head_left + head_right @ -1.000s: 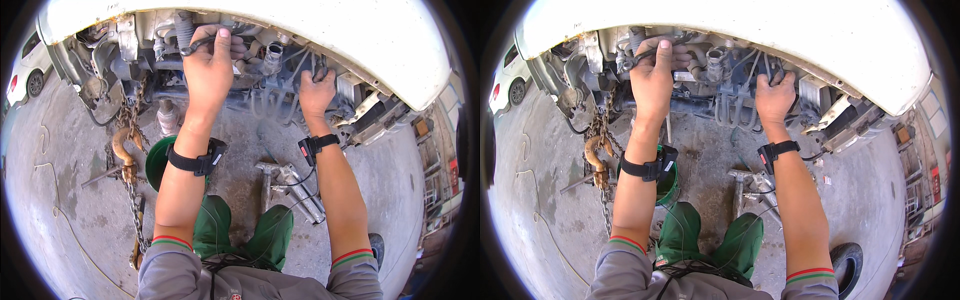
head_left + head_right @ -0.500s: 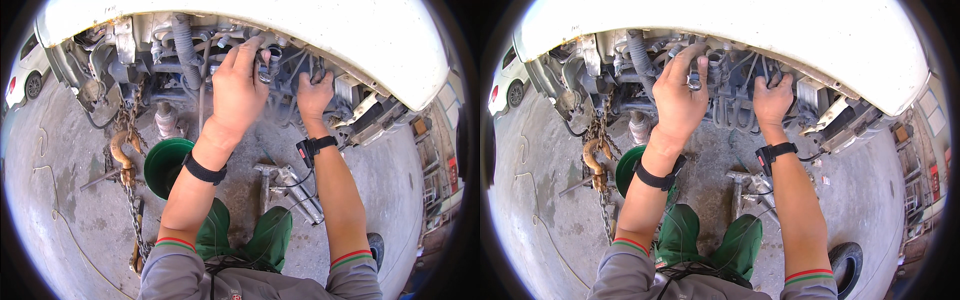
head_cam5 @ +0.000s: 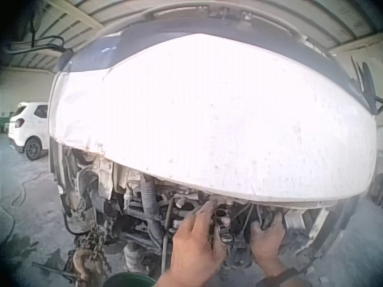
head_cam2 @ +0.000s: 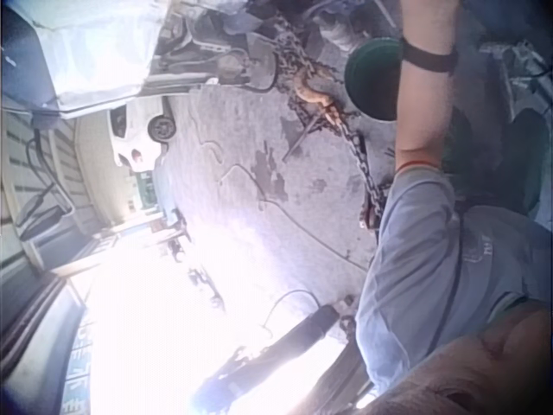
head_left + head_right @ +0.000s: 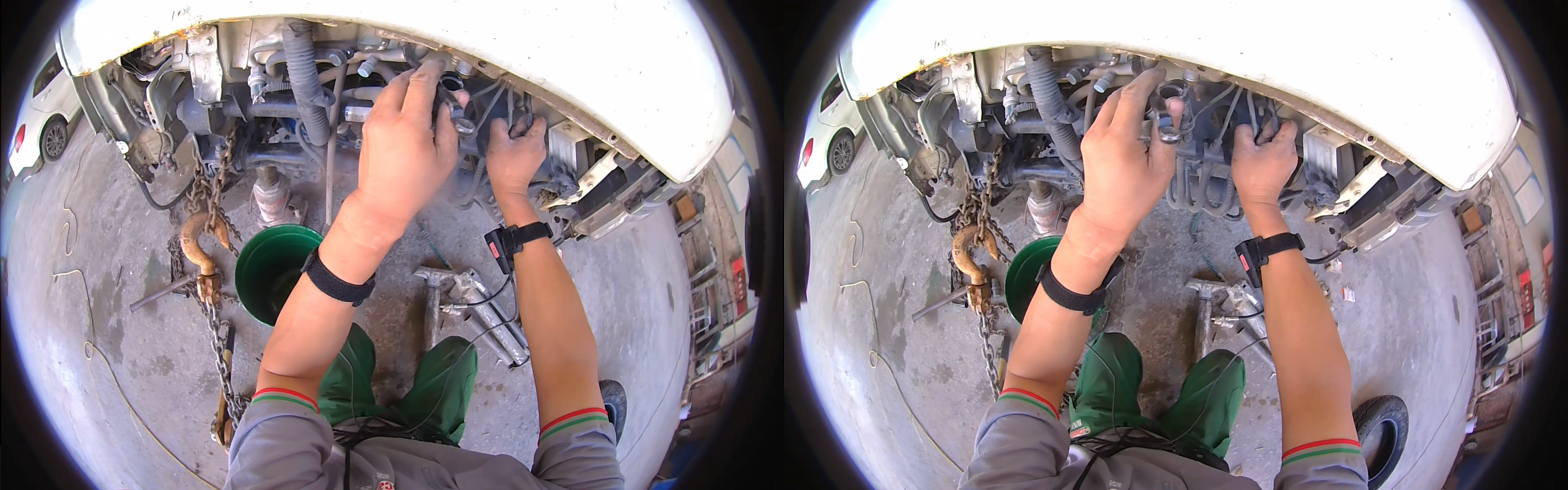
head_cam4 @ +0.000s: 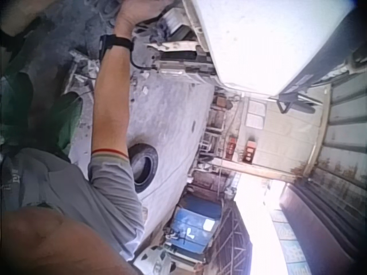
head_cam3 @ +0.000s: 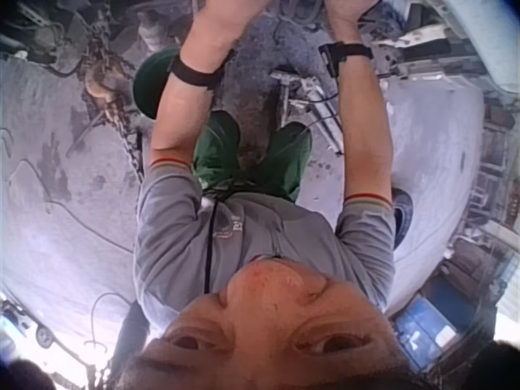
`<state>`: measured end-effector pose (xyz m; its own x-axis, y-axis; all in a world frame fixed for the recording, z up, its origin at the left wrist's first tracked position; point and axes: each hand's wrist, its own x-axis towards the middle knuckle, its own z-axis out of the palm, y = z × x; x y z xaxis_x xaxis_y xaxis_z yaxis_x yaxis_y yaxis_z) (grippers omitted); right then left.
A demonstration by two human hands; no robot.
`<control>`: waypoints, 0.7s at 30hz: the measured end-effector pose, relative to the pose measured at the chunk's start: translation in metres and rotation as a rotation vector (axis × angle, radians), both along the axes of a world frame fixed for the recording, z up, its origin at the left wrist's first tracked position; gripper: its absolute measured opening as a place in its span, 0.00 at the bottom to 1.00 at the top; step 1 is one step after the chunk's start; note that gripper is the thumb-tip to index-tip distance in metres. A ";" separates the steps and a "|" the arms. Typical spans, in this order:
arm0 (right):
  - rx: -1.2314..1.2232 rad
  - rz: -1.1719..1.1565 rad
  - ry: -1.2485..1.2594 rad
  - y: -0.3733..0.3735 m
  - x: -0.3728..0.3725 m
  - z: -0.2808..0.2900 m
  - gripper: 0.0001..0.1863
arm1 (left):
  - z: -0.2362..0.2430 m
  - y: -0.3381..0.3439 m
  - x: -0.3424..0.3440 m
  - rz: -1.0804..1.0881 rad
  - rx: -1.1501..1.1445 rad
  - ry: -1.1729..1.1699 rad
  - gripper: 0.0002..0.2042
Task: The person repairs the exposed engine compartment of a truck by using a wrench to loosen and detach various components and hoses while a bucket is placed underneath.
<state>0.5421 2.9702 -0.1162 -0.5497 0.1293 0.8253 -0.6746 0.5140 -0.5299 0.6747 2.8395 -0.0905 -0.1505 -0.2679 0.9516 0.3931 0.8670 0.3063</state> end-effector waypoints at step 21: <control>-0.024 0.018 -0.022 0.001 -0.002 -0.001 0.17 | 0.019 -0.044 -0.006 -0.848 0.929 -0.036 0.11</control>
<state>0.5403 2.9707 -0.1176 -0.5697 0.1394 0.8099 -0.6716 0.4890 -0.5566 0.6689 2.7954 -0.0715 -0.6252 -0.6394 0.4475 0.6983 -0.2023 0.6866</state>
